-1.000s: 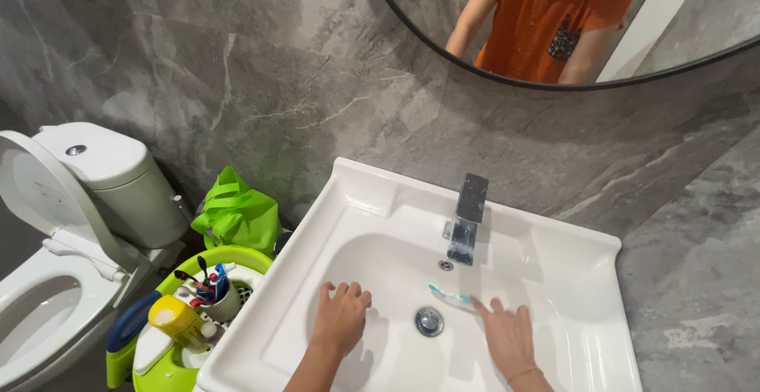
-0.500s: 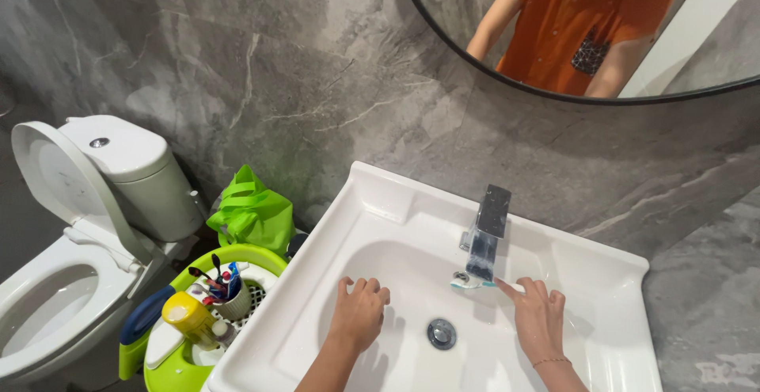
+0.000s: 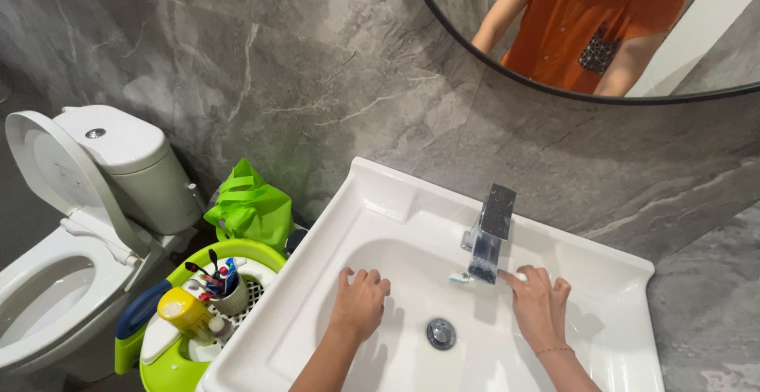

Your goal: The person cleans a bathroom sink and faucet using a toothbrush, scrubbing different parts of the basin and the base of the fixture.

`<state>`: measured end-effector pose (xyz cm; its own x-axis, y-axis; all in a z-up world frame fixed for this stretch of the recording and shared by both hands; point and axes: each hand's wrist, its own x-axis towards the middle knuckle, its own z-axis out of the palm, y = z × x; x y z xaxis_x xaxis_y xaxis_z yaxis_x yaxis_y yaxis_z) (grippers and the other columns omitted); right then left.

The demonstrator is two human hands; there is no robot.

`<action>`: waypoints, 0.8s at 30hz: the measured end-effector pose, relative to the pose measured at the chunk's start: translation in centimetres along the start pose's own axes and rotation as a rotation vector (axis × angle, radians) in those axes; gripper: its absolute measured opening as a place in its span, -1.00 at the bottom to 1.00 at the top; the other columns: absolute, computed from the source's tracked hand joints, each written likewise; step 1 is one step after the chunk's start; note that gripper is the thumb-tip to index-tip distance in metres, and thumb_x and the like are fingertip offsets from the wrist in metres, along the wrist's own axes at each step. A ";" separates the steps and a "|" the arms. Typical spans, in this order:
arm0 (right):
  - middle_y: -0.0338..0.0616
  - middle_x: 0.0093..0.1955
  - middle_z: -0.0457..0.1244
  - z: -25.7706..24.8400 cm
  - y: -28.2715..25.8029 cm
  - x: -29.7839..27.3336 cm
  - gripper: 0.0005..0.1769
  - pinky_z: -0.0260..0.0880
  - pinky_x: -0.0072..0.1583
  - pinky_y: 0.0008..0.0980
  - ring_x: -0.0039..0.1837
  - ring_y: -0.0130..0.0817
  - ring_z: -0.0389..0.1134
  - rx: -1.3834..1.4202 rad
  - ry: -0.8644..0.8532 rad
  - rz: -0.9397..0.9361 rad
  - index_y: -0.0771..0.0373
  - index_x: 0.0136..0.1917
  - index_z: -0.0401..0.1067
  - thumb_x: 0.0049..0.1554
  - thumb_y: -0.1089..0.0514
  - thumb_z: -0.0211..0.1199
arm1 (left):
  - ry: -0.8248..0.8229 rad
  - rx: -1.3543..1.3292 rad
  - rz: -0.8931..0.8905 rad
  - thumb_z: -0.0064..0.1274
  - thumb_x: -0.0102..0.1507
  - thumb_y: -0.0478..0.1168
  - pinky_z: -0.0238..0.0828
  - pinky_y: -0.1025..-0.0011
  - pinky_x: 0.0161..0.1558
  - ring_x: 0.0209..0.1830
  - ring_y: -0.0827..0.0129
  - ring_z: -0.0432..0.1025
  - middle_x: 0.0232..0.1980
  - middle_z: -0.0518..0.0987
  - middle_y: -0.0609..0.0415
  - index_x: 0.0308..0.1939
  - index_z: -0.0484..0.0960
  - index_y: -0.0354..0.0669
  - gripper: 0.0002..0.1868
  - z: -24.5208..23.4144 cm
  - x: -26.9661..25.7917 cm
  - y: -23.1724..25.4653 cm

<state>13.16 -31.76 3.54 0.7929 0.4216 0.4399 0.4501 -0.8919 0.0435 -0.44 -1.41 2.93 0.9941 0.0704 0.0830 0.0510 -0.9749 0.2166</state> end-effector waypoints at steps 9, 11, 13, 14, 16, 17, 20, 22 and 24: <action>-0.45 0.01 0.33 0.2 2.9 -0.6 -0.47 0.00 0.18 -0.04 0.11 -0.50 0.28 -0.042 -0.026 -0.020 -0.38 0.08 0.60 0.02 0.29 0.22 | -0.011 -0.001 0.009 0.17 0.16 -0.33 -0.02 -0.06 0.36 0.07 0.25 0.38 -0.05 0.51 0.10 -0.11 0.62 -0.01 -0.77 -0.2 0.4 0.6; -0.45 0.00 0.33 0.9 2.1 -0.3 -0.46 0.00 0.18 -0.05 0.12 -0.50 0.28 -0.027 -0.043 -0.015 -0.38 0.08 0.60 0.01 0.29 0.22 | -0.021 0.004 0.005 0.17 0.17 -0.33 -0.02 -0.05 0.37 0.08 0.25 0.38 -0.05 0.51 0.09 -0.10 0.62 0.00 -0.77 -0.3 0.5 0.7; -0.45 0.01 0.34 1.7 1.0 -0.2 -0.49 -0.01 0.21 -0.03 0.16 -0.50 0.29 0.005 -0.003 -0.028 -0.34 0.06 0.61 0.00 0.30 0.23 | -0.036 0.007 0.002 0.16 0.18 -0.32 -0.02 -0.03 0.38 0.09 0.25 0.37 -0.05 0.52 0.09 -0.10 0.62 0.00 -0.77 -0.3 0.4 0.7; -0.45 0.01 0.34 1.7 0.9 -0.1 -0.49 -0.01 0.21 -0.03 0.16 -0.50 0.29 0.008 -0.006 -0.027 -0.34 0.06 0.61 0.00 0.30 0.23 | -0.035 0.019 -0.001 0.15 0.19 -0.33 -0.01 -0.03 0.38 0.09 0.25 0.38 -0.05 0.52 0.10 -0.10 0.63 0.01 -0.78 -0.4 0.3 0.7; -0.43 0.04 0.34 1.6 0.8 0.1 -0.50 -0.02 0.22 -0.04 0.20 -0.49 0.29 0.019 0.065 -0.001 -0.32 0.05 0.61 0.01 0.30 0.21 | -0.039 0.031 0.000 0.14 0.20 -0.33 -0.01 -0.02 0.39 0.09 0.25 0.38 -0.05 0.52 0.10 -0.10 0.63 0.02 -0.79 -0.4 0.2 0.5; -0.43 0.04 0.34 1.4 1.2 0.2 -0.50 -0.02 0.22 -0.04 0.20 -0.49 0.29 0.017 0.062 0.001 -0.32 0.05 0.61 0.01 0.30 0.21 | -0.019 0.033 0.004 0.15 0.19 -0.33 -0.03 -0.04 0.39 0.09 0.24 0.38 -0.05 0.52 0.10 -0.11 0.63 0.00 -0.79 -0.4 0.1 0.4; -0.48 0.03 0.34 0.6 2.4 -0.1 -0.42 -0.04 0.21 -0.07 0.13 -0.52 0.28 -0.043 -0.057 0.014 -0.40 0.11 0.60 0.04 0.32 0.19 | -0.014 0.032 0.008 0.16 0.18 -0.32 -0.03 -0.05 0.37 0.10 0.22 0.37 -0.04 0.51 0.09 -0.11 0.62 -0.01 -0.78 -0.5 -0.1 0.1; -0.41 0.04 0.34 0.6 2.3 -0.2 -0.48 -0.06 0.17 -0.04 0.14 -0.49 0.29 -0.017 0.004 0.006 -0.36 0.09 0.60 0.05 0.29 0.20 | -0.023 0.030 0.000 0.16 0.18 -0.32 -0.02 -0.04 0.37 0.10 0.23 0.37 -0.04 0.51 0.08 -0.10 0.62 -0.01 -0.78 -0.5 0.0 -0.1; -0.44 0.02 0.34 0.6 1.9 -0.7 -0.49 -0.05 0.18 -0.05 0.12 -0.50 0.29 -0.030 -0.030 0.036 -0.38 0.09 0.60 0.07 0.29 0.20 | -0.017 0.025 0.007 0.16 0.17 -0.32 -0.01 -0.04 0.38 0.10 0.23 0.37 -0.04 0.52 0.09 -0.10 0.62 -0.01 -0.78 -0.3 -0.2 -0.1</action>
<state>13.69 -33.61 2.80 0.8206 0.3937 0.4143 0.4090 -0.9109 0.0556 -0.67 -1.29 3.20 0.9959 0.0598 0.0680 0.0457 -0.9804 0.1919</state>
